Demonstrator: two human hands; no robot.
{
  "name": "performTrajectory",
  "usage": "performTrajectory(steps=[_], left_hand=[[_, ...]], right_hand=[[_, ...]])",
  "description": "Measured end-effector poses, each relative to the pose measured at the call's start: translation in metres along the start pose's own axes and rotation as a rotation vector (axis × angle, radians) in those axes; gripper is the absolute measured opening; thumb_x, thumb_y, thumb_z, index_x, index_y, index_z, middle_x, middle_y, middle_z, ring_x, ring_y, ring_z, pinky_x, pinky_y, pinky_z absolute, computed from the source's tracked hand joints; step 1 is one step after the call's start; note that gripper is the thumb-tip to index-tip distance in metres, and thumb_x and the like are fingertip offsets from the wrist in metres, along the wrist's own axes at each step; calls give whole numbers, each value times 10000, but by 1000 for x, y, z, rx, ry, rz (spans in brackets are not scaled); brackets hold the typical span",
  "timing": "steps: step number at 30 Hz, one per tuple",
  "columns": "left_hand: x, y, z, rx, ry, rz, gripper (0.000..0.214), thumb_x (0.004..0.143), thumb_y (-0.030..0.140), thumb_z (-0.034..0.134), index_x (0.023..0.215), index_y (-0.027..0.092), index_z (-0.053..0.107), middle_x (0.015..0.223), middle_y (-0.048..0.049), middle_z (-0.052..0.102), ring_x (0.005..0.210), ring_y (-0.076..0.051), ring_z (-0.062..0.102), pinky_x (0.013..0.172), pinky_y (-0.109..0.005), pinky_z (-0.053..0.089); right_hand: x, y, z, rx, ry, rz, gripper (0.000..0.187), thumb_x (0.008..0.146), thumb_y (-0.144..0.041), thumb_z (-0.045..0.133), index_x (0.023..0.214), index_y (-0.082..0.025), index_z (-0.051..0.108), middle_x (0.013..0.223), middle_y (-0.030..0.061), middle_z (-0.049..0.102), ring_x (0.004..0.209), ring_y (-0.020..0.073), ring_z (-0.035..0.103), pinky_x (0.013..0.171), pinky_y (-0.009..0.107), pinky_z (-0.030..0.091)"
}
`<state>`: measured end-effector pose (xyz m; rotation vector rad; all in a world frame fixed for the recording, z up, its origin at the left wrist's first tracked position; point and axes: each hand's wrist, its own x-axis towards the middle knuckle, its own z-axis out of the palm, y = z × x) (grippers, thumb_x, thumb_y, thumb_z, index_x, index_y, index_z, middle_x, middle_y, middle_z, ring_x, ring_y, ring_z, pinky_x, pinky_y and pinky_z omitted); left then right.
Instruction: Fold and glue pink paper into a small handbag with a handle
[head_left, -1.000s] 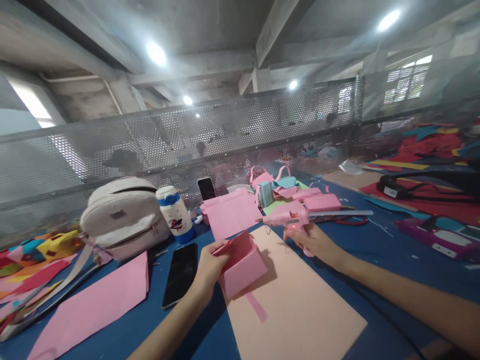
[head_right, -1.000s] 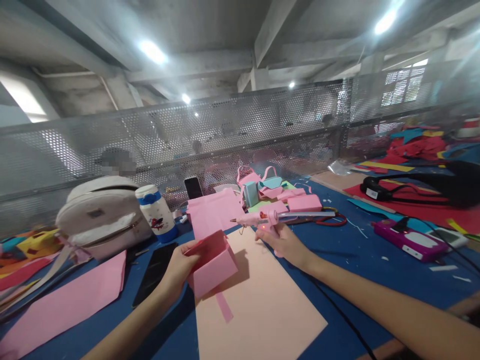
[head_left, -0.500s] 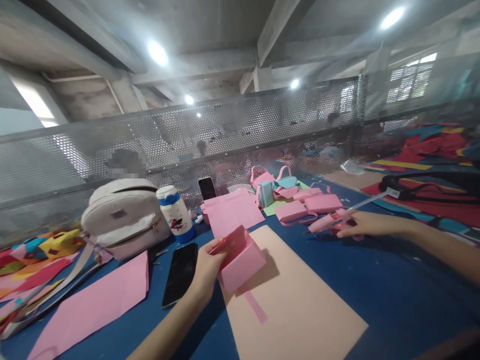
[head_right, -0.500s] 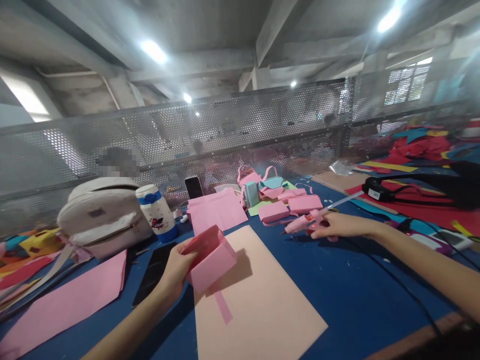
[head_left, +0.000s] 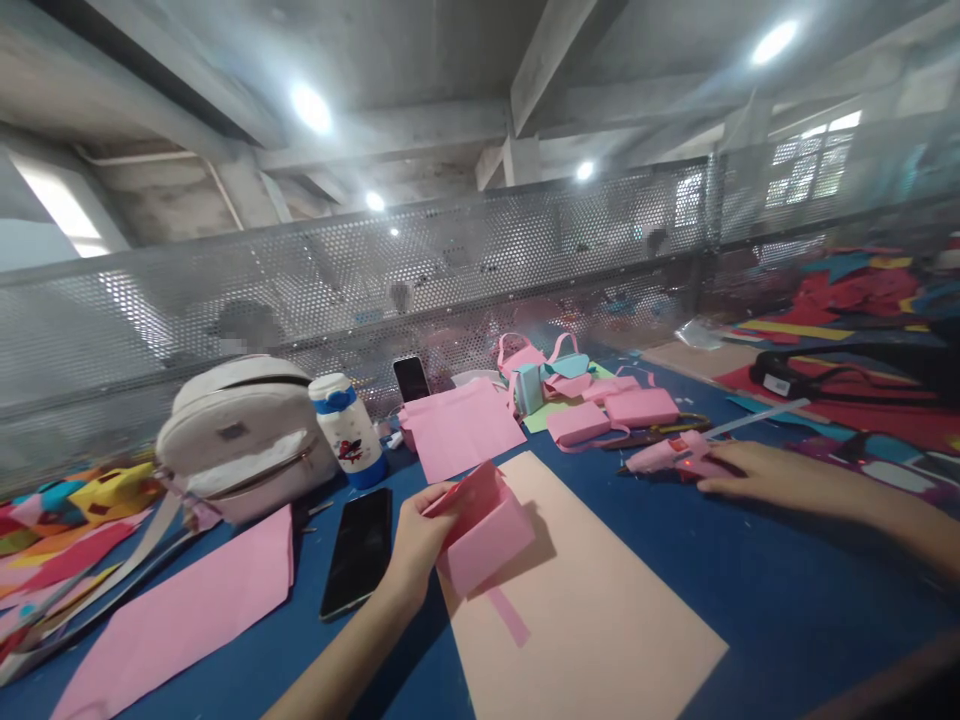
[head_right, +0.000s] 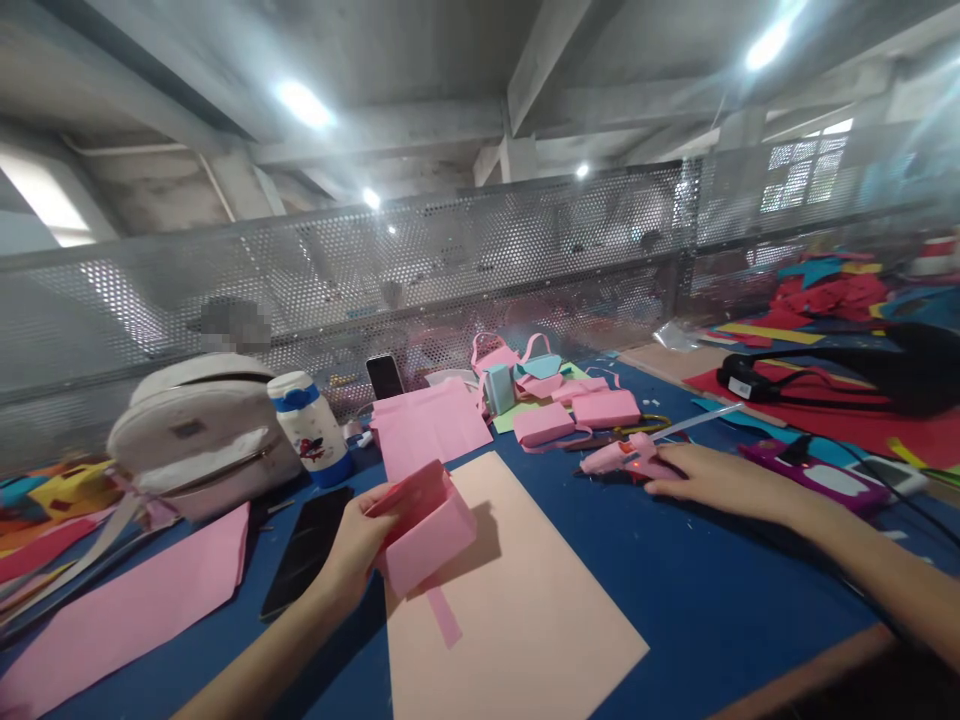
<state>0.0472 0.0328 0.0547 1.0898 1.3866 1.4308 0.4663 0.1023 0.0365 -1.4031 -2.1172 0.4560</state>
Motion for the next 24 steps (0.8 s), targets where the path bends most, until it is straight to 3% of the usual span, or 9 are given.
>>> performTrajectory(steps=[2, 4, 5, 9, 12, 15, 18, 24], left_hand=[[1, -1, -1, 11, -6, 9, 271, 546, 271, 803, 765, 115, 771, 669, -53, 746, 561, -175, 648, 512, -213, 454], [1, -1, -1, 22, -14, 16, 270, 553, 279, 804, 762, 113, 767, 669, -55, 743, 563, -175, 644, 515, -215, 452], [1, -1, -1, 27, -18, 19, 273, 556, 284, 805, 764, 112, 766, 675, -58, 743, 570, -177, 644, 521, -216, 454], [-4, 3, 1, 46, -41, 31, 276, 562, 289, 796, 774, 116, 763, 678, -57, 737, 581, -174, 633, 530, -217, 453], [-10, 7, 3, 67, -63, 44, 235, 547, 257, 785, 732, 116, 754, 645, -45, 717, 561, -158, 606, 515, -204, 432], [-14, 11, 4, 90, -70, 71, 196, 545, 239, 770, 699, 121, 743, 640, -32, 706, 565, -143, 587, 519, -190, 413], [-16, 14, 4, 113, -70, 96, 179, 564, 262, 752, 680, 126, 736, 633, -26, 694, 575, -145, 577, 528, -194, 409], [-17, 13, 4, 145, -89, 120, 152, 566, 244, 728, 667, 131, 737, 633, -24, 684, 579, -149, 562, 538, -207, 412]], right_hand=[[-17, -8, -10, -177, 43, 60, 344, 653, -461, 750, 910, -233, 772, 982, 167, 734, 961, 442, 648, 754, 471, 523], [-34, -30, -17, -212, 84, 57, 380, 708, -506, 717, 992, -258, 761, 1097, 158, 709, 1032, 458, 614, 813, 506, 502], [-39, -46, -18, -174, 67, 34, 374, 753, -520, 688, 1041, -288, 746, 1136, 133, 700, 1038, 435, 617, 834, 494, 499], [-34, -120, -2, 111, -235, -145, 272, 892, -503, 553, 941, -311, 739, 1002, 53, 724, 963, 293, 653, 846, 387, 512], [-5, -153, 33, 362, -219, -177, 250, 903, -447, 551, 996, -268, 699, 1027, 42, 699, 925, 226, 640, 784, 322, 525], [27, -161, 77, 637, -324, -146, 286, 877, -423, 568, 1027, -199, 662, 920, 54, 671, 751, 170, 625, 595, 255, 507], [45, -163, 110, 880, -350, -92, 320, 808, -454, 650, 929, -160, 677, 804, 37, 651, 698, 140, 591, 574, 225, 452], [40, -170, 126, 1083, -258, -51, 307, 757, -469, 721, 834, -172, 701, 773, 7, 627, 668, 115, 531, 629, 244, 412]])
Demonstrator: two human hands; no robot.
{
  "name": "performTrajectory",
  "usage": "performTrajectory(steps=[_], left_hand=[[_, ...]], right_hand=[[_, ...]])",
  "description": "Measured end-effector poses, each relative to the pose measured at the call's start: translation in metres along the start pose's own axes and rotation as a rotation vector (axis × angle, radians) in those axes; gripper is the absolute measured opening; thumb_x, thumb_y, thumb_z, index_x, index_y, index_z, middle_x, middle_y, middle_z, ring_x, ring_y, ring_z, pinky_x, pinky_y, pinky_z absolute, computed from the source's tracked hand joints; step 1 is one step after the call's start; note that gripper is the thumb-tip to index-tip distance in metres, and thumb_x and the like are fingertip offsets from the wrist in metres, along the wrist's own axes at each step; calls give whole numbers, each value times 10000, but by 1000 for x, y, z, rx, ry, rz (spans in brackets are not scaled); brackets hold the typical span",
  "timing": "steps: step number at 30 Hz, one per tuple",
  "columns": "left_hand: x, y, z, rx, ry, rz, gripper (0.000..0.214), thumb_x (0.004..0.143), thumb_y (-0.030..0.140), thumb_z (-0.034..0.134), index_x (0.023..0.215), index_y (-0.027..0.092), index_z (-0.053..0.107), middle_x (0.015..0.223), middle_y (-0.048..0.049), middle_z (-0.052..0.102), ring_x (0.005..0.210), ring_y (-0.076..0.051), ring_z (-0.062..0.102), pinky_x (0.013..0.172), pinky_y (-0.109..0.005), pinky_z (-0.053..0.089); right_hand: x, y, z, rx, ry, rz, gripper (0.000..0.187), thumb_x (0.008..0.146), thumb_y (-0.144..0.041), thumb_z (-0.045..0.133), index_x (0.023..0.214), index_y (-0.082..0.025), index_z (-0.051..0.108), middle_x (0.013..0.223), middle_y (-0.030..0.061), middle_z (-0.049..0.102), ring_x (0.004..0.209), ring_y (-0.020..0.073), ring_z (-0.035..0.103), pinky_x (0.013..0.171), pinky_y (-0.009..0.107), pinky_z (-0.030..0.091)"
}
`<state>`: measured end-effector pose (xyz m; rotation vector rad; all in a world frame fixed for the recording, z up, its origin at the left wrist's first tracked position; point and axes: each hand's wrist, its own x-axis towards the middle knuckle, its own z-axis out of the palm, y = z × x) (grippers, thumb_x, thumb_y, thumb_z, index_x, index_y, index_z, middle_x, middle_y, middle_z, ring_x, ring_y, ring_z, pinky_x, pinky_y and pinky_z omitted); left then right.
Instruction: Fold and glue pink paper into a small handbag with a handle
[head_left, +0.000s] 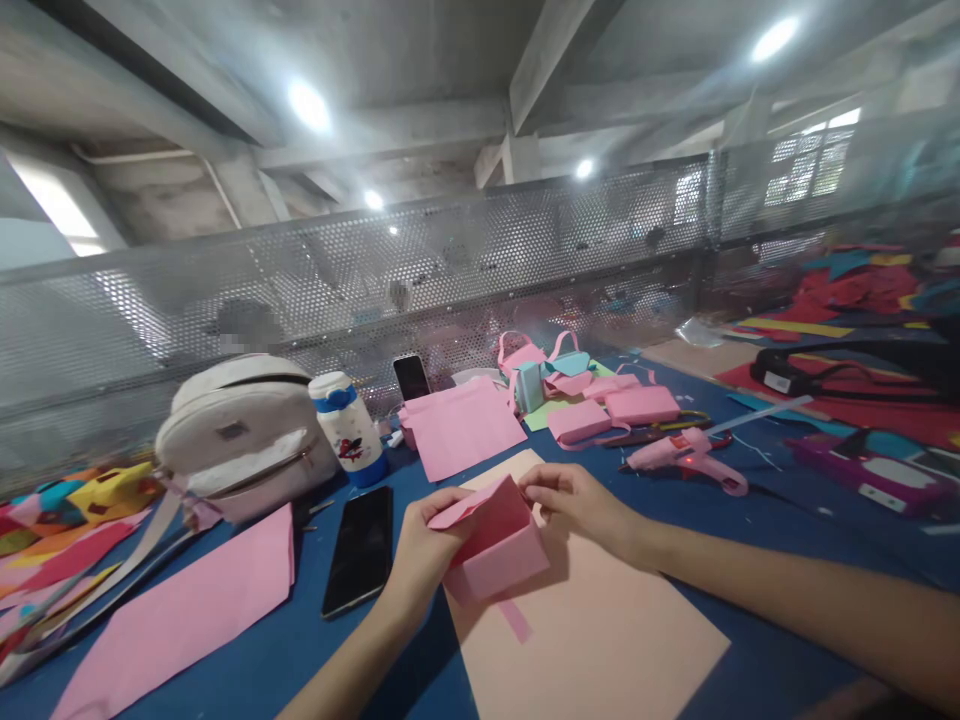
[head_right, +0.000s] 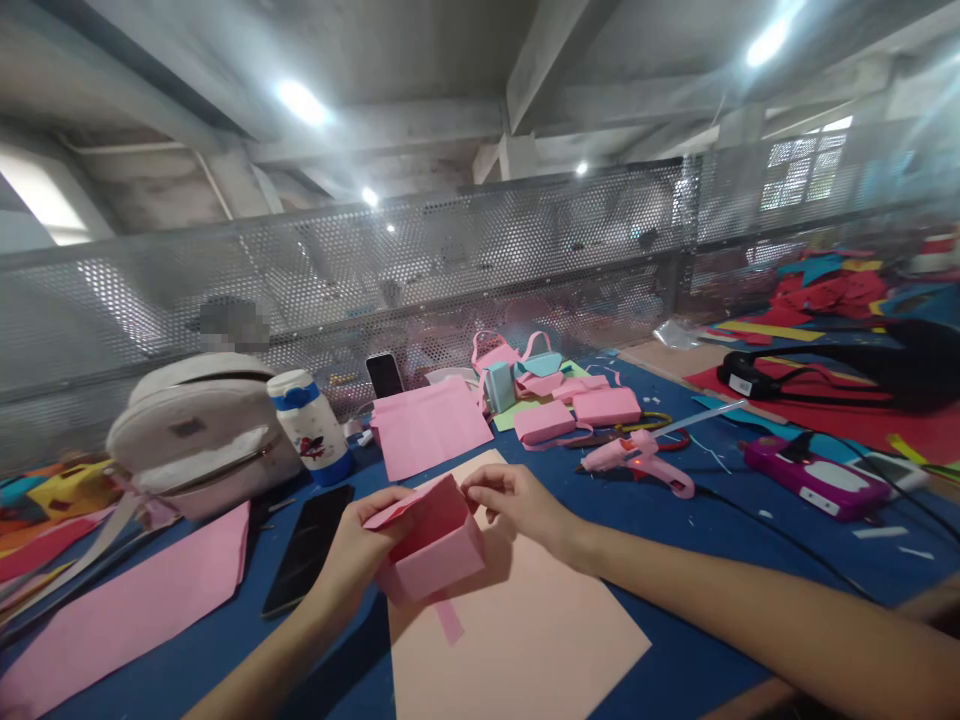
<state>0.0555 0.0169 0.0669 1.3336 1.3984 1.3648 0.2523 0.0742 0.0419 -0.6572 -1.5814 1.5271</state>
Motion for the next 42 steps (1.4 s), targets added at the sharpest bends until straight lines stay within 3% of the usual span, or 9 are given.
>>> performTrajectory(steps=[15, 26, 42], left_hand=[[2, -3, 1, 64, -23, 75, 145, 587, 203, 661, 684, 138, 747, 683, -34, 716, 630, -167, 600, 586, -214, 442], [1, -5, 3, 104, -54, 135, 106, 623, 182, 665, 684, 146, 744, 681, -26, 717, 629, -158, 599, 581, -202, 446], [-5, -2, 4, 125, -74, 159, 130, 641, 142, 626, 705, 150, 739, 709, -30, 729, 644, -170, 618, 580, -204, 448]], right_hand=[[-5, -2, 1, -95, 90, -57, 188, 766, -366, 688, 745, -181, 664, 733, -1, 613, 629, 123, 512, 533, 236, 357], [-1, 4, 1, -165, 76, -144, 200, 780, -364, 700, 776, -168, 659, 784, 23, 643, 767, 169, 579, 675, 272, 428], [-2, 6, 1, -201, 87, -142, 98, 788, -273, 676, 787, -175, 670, 795, 22, 673, 766, 172, 611, 667, 269, 425]])
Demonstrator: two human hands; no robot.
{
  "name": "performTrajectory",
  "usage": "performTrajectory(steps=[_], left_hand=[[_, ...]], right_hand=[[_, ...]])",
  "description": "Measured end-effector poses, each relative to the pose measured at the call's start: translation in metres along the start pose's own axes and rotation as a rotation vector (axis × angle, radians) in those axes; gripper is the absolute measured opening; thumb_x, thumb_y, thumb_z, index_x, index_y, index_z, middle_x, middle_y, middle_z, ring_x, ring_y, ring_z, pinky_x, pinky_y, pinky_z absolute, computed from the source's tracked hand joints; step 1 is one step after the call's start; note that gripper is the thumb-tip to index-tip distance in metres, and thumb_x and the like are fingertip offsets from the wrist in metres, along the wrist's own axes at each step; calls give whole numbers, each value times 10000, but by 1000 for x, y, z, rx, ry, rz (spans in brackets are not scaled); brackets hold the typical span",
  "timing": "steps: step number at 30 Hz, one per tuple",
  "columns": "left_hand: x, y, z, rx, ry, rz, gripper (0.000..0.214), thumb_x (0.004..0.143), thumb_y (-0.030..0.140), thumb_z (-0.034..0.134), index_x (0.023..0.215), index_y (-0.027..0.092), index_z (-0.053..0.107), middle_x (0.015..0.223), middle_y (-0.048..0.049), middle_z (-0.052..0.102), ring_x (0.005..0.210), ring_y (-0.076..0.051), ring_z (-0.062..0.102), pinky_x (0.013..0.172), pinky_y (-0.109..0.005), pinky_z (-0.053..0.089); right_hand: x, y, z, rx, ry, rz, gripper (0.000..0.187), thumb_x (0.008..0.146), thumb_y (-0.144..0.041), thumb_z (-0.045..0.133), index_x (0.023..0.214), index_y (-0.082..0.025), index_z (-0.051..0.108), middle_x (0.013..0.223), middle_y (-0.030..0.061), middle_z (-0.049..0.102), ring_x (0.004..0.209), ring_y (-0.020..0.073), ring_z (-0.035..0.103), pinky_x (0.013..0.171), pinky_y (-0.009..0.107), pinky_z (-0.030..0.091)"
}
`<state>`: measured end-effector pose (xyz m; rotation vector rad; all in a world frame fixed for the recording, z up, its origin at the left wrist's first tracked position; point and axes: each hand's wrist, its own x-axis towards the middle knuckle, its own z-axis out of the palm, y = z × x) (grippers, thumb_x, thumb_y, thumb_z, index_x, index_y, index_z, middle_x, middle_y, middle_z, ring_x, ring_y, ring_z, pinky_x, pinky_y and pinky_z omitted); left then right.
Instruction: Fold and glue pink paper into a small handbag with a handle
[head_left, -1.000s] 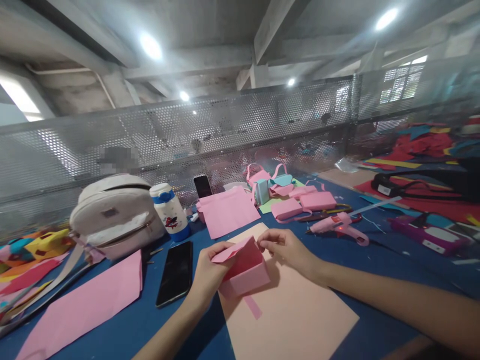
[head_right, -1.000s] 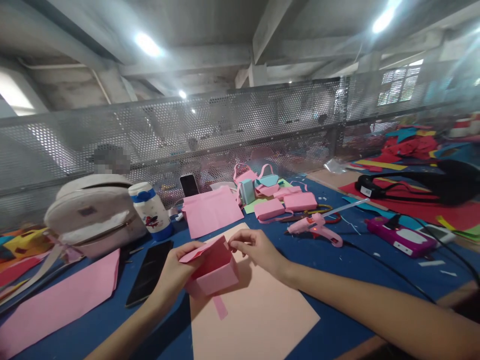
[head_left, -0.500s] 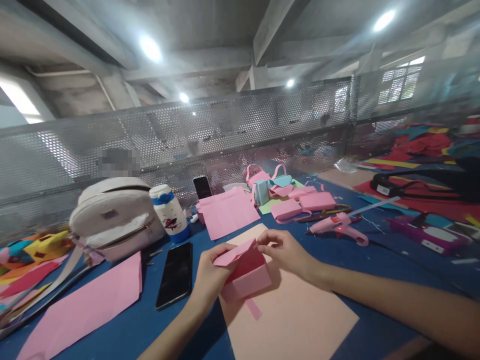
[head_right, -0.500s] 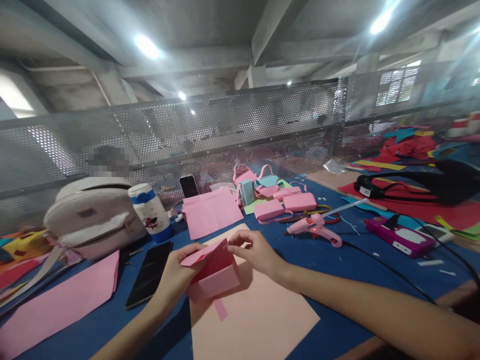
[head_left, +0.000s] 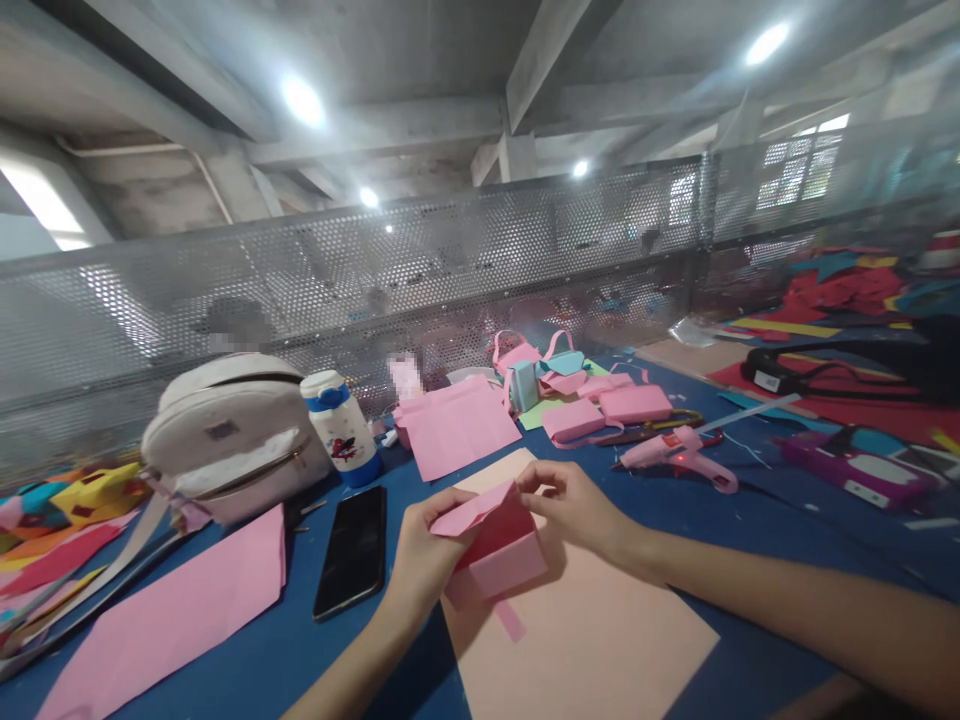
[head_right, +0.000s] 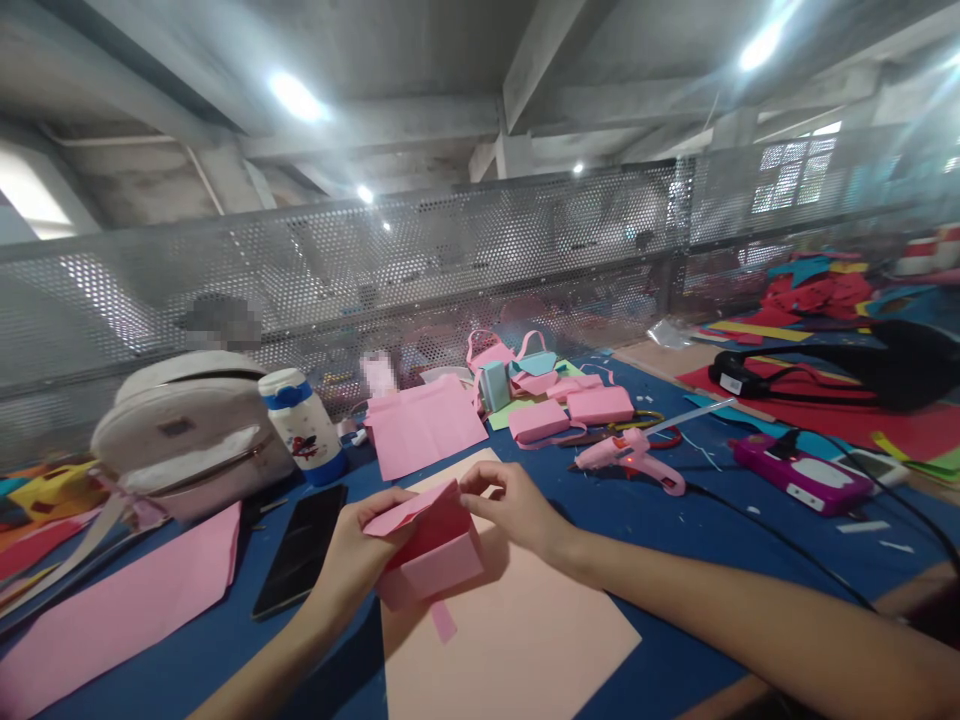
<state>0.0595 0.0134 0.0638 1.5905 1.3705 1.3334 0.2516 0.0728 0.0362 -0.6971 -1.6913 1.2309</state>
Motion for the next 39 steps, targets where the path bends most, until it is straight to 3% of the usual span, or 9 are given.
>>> performTrajectory(steps=[17, 26, 32, 36, 39], left_hand=[[-1, 2, 0, 34, -20, 31, 185, 679, 145, 634, 793, 155, 781, 741, -39, 729, 690, -192, 626, 599, -215, 447], [-3, 8, 1, 29, -13, 46, 108, 654, 176, 664, 701, 165, 760, 702, -34, 712, 667, -188, 611, 596, -219, 440], [2, 4, -1, -59, 54, -56, 109, 594, 194, 675, 669, 151, 742, 667, -28, 707, 633, -183, 612, 579, -223, 447], [5, -2, -3, -126, 96, -161, 144, 592, 236, 714, 693, 136, 735, 647, -27, 705, 585, -165, 615, 532, -209, 436], [5, -6, -3, -182, 94, -236, 180, 576, 235, 728, 720, 127, 732, 630, -28, 710, 561, -163, 628, 524, -209, 449]], right_hand=[[0, -1, 3, 25, 13, 19, 46, 744, -223, 654, 738, -179, 643, 749, 9, 650, 736, 165, 595, 659, 268, 416], [-2, -4, 4, 29, 47, 50, 9, 693, -176, 619, 698, -183, 616, 721, -3, 617, 717, 160, 574, 644, 266, 411], [0, -6, 1, 50, 20, 63, 176, 745, -342, 718, 746, -184, 642, 765, 6, 626, 725, 154, 569, 598, 244, 410], [0, -6, -3, 66, 9, 91, 264, 837, -451, 636, 880, -191, 658, 844, 32, 632, 732, 156, 572, 495, 205, 394], [-1, -5, -8, -58, 8, 15, 275, 889, -462, 578, 938, -204, 660, 892, 45, 642, 741, 165, 575, 508, 219, 429]])
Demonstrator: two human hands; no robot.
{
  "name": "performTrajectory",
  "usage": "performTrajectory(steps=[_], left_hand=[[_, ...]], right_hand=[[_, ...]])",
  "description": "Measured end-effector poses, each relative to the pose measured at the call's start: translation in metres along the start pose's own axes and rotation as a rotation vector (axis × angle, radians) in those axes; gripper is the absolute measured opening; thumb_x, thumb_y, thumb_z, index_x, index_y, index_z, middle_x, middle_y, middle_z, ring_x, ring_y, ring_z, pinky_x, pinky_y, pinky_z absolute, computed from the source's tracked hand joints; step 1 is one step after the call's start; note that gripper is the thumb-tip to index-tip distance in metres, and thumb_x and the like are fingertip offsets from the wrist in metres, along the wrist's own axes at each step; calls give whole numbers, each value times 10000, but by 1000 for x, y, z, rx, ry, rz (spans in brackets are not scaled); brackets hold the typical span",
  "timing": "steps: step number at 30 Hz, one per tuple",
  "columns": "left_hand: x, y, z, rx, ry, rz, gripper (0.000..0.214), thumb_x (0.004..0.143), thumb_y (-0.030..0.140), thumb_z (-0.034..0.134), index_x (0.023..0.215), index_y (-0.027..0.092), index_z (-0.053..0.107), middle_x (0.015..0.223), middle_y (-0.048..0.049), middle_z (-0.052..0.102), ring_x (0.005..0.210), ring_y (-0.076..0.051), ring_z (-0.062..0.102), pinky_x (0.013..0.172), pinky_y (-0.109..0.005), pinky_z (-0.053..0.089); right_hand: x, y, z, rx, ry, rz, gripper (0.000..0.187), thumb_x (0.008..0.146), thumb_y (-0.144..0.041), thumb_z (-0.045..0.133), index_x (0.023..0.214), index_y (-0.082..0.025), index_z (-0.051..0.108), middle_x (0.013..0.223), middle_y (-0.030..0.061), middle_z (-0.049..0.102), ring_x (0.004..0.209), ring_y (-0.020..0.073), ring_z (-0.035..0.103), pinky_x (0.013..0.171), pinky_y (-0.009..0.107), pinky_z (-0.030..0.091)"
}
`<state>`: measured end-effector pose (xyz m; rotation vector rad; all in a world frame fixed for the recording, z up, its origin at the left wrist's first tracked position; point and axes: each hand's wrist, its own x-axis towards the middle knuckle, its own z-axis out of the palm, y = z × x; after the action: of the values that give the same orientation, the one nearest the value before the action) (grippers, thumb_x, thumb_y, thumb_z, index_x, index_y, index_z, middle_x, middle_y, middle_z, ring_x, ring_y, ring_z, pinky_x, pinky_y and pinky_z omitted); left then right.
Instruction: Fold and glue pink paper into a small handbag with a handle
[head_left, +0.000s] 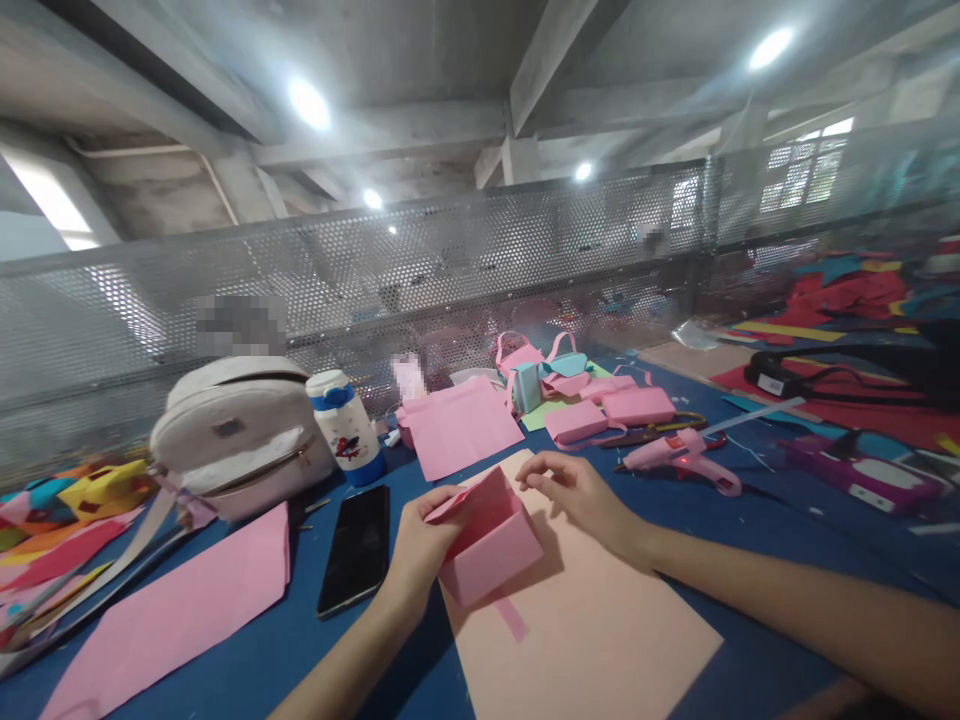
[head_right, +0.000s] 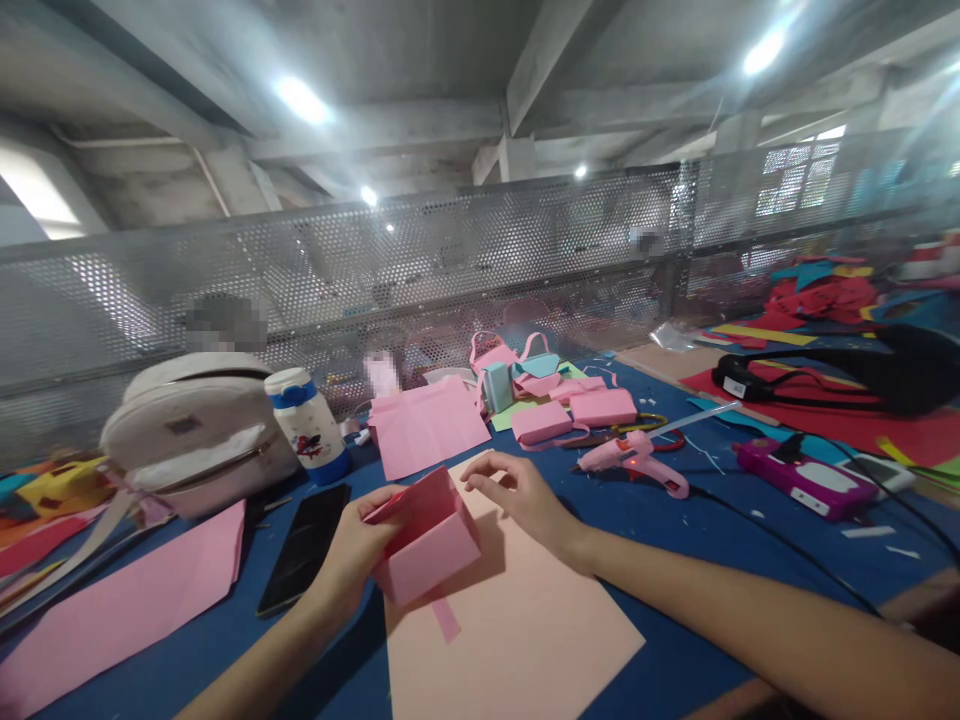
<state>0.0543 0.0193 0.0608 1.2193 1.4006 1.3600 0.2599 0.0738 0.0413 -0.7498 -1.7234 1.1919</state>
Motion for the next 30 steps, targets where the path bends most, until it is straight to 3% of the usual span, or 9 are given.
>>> performTrajectory(steps=[3, 6, 8, 13, 15, 24, 30], left_hand=[[0, -5, -1, -42, -10, -62, 212, 570, 233, 732, 753, 126, 740, 640, -28, 723, 557, -162, 640, 524, -210, 458], [1, -10, -3, -68, -27, -116, 271, 567, 219, 741, 821, 127, 760, 678, -34, 740, 567, -167, 648, 510, -212, 457], [1, -12, -3, -84, -37, -153, 323, 570, 229, 762, 876, 124, 765, 708, -46, 751, 587, -177, 660, 511, -218, 463], [-7, -10, 0, -114, -93, -236, 453, 635, 356, 807, 1030, 139, 753, 871, -96, 779, 698, -206, 701, 572, -234, 502], [-11, -8, 2, -114, -137, -241, 516, 640, 363, 817, 1109, 167, 734, 947, -93, 777, 752, -207, 706, 604, -229, 507], [-7, -15, 2, -90, -170, -235, 565, 623, 404, 852, 1135, 198, 730, 947, -75, 782, 787, -202, 701, 661, -227, 515], [-6, -13, 2, -72, -214, -256, 572, 632, 419, 852, 1148, 206, 724, 959, -68, 783, 802, -196, 703, 671, -216, 515]], right_hand=[[-2, 1, -6, -234, 15, -226, 220, 914, -413, 583, 882, -214, 673, 888, 49, 654, 815, 191, 573, 692, 292, 473], [-2, 3, -11, -367, 3, -403, 191, 929, -368, 584, 842, -220, 667, 872, 53, 666, 873, 212, 563, 843, 351, 427], [-2, 4, -12, -371, 13, -391, 202, 928, -368, 584, 811, -219, 655, 853, 48, 662, 858, 210, 565, 828, 346, 424], [-4, 3, -8, -198, 63, -139, 230, 889, -381, 607, 751, -198, 623, 767, 16, 624, 705, 167, 554, 639, 275, 427], [-6, 2, -6, -176, 57, -109, 196, 882, -352, 611, 766, -194, 625, 782, 13, 623, 701, 160, 552, 631, 269, 418], [-11, 3, -9, -296, -5, -363, 123, 920, -264, 603, 851, -226, 697, 878, 36, 635, 897, 200, 567, 809, 317, 424], [-13, 3, -12, -419, -74, -445, 220, 946, -160, 548, 992, -276, 730, 988, 41, 582, 987, 198, 533, 896, 334, 407]])
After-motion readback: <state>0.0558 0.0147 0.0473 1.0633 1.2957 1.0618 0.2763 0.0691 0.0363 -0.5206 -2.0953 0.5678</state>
